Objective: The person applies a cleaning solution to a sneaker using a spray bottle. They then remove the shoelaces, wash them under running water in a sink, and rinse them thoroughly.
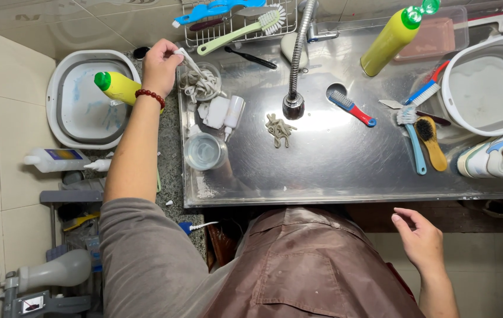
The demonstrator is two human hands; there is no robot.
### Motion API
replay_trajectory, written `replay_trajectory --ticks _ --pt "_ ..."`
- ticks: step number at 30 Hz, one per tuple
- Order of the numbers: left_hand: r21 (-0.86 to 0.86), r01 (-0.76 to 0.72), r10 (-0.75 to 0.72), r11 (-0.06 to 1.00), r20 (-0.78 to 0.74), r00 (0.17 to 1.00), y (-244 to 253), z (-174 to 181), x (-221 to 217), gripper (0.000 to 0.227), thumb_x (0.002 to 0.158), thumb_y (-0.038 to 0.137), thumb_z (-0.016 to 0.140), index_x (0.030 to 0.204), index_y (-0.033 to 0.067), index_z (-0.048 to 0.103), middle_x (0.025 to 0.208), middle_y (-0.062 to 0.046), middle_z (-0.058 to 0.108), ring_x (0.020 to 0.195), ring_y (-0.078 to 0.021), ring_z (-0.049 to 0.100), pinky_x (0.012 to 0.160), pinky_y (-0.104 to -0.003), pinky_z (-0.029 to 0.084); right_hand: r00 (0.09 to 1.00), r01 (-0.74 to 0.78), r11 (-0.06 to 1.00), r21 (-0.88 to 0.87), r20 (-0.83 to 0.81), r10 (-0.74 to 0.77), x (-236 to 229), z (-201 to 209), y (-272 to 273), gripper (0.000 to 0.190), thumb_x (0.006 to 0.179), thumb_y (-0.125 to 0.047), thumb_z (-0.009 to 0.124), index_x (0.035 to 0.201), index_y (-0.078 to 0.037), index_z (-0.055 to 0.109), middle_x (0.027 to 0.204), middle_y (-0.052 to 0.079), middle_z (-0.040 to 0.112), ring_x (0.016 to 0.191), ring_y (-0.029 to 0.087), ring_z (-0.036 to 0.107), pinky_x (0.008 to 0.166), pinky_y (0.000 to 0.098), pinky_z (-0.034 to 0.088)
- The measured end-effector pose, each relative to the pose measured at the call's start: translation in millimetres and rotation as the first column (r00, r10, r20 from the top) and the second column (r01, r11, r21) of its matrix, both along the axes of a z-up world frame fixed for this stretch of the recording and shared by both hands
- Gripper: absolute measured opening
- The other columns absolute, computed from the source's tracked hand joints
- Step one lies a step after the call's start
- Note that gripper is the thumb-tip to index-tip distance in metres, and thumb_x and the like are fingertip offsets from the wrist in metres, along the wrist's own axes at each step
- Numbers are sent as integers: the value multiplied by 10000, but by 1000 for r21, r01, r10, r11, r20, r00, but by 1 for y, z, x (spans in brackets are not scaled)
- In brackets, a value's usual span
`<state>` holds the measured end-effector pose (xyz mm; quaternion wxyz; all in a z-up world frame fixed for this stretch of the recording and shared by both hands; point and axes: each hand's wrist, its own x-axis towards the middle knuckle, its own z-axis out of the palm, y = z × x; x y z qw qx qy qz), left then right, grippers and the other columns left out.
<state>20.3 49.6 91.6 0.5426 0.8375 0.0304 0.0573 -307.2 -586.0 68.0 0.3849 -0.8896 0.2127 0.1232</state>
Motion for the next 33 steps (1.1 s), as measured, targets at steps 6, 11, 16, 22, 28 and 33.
replay_trajectory --ticks 6,11,16,22,28,33 --pt "428 -210 265 879 -73 961 -9 -20 -12 137 865 158 768 929 55 704 839 -66 733 764 -195 704 756 -338 554 1000 -3 1000 0 -14 3 1 0 0 324 937 -274 730 1227 -134 762 860 74 760 734 137 649 720 297 526" --pt "625 -64 211 778 -165 963 -20 -45 -17 200 877 135 742 1070 105 698 887 -102 724 818 -287 693 781 -427 543 999 6 1000 -25 -52 -7 -5 5 0 331 929 -284 732 1225 -138 764 884 82 770 748 155 667 729 310 533" --pt "839 36 -17 544 -32 999 -50 -52 -18 565 667 42 774 1212 188 733 1127 -135 646 1100 -339 560 906 -509 414 998 9 999 -31 -58 -11 -13 2 -2 341 919 -296 726 1217 -134 759 950 87 783 805 161 697 755 317 540" --pt "967 45 -12 249 -44 999 -33 -114 8 133 903 167 717 967 215 823 1276 -99 589 1206 -296 478 1011 -472 344 994 7 997 -75 -112 -16 -21 13 2 370 914 -330 711 1232 -148 758 946 100 786 791 194 699 763 336 552" --pt "855 88 -3 512 -101 995 -13 -64 2 178 914 170 677 1019 222 810 1206 -69 601 1212 -297 478 1023 -491 337 994 27 999 -47 -108 -32 -24 4 -2 369 906 -320 716 1232 -151 753 937 84 783 754 185 665 744 332 543" --pt "750 78 77 657 -169 983 6 -22 -1 186 896 259 742 1071 199 765 1222 -66 626 1226 -320 496 1029 -560 345 998 -6 1000 -11 -67 5 -20 -3 -1 357 907 -297 725 1225 -138 758 907 90 777 732 171 651 724 320 539"
